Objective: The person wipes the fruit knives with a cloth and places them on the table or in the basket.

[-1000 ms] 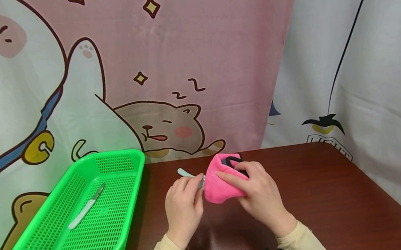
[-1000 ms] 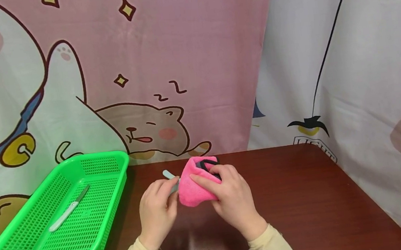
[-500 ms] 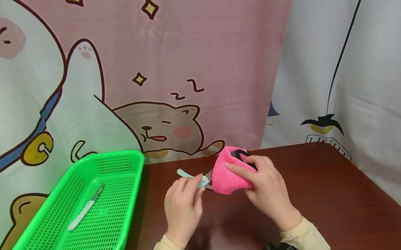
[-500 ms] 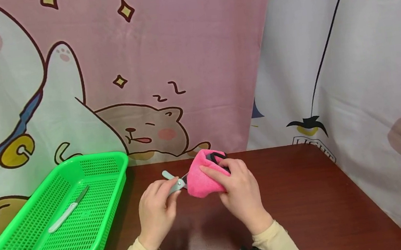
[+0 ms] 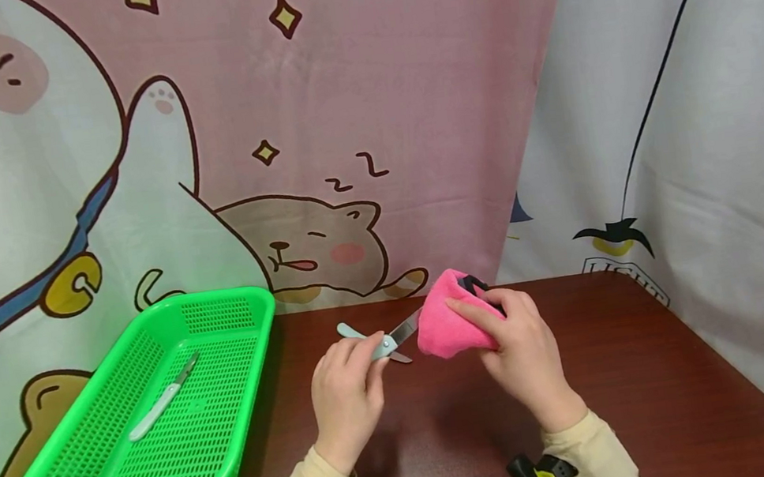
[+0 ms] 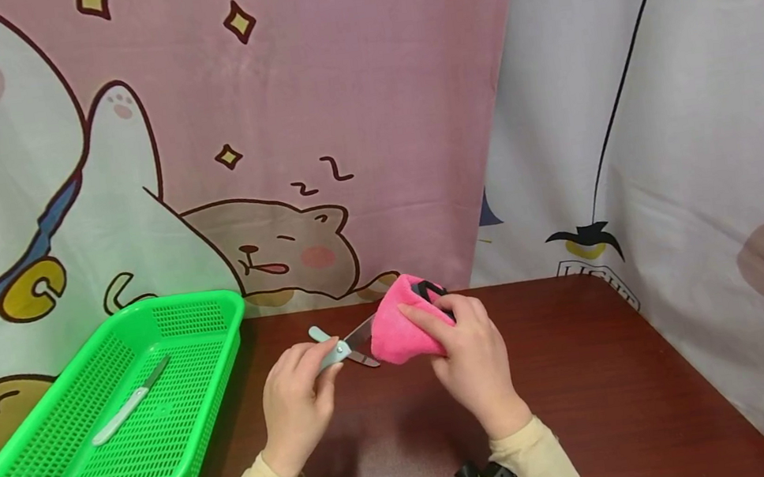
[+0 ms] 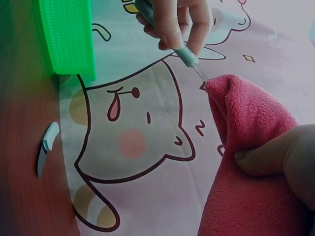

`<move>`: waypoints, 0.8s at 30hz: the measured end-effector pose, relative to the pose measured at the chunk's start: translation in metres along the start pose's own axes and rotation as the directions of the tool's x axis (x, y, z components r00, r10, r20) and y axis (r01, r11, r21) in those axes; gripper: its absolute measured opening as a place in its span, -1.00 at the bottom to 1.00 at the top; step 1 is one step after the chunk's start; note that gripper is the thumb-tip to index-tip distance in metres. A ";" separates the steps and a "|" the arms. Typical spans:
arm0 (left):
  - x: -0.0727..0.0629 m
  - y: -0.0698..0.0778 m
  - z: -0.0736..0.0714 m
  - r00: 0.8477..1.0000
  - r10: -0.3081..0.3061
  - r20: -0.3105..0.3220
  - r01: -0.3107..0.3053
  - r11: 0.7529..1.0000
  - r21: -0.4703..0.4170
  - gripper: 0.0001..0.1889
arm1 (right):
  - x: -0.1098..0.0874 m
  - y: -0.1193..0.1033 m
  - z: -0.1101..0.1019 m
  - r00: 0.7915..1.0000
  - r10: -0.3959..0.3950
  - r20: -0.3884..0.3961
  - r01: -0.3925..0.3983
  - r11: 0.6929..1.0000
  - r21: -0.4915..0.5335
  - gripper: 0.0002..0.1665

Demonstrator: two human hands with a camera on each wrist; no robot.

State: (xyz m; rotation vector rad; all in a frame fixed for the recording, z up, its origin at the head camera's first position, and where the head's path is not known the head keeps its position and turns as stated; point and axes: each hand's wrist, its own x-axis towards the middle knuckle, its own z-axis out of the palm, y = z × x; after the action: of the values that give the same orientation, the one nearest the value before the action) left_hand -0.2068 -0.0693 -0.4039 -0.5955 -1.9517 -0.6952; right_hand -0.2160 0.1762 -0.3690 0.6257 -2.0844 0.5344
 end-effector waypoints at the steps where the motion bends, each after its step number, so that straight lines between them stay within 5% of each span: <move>1: 0.000 0.000 0.000 1.000 0.004 -0.004 -0.004 1.000 0.001 -0.61 | 0.000 0.001 0.000 1.000 0.000 -0.001 0.000 1.000 -0.004 -0.21; 24: -0.002 -0.011 0.001 0.999 -0.031 0.031 0.031 0.999 0.021 -0.59 | 0.000 0.016 -0.006 0.999 0.053 -0.001 -0.053 0.998 -0.022 -0.24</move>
State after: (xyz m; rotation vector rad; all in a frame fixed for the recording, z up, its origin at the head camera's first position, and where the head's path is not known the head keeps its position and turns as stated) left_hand -0.2137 -0.0766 -0.4082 -0.5673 -1.9982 -0.6877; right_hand -0.2220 0.1924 -0.3675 0.5596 -2.1086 0.5407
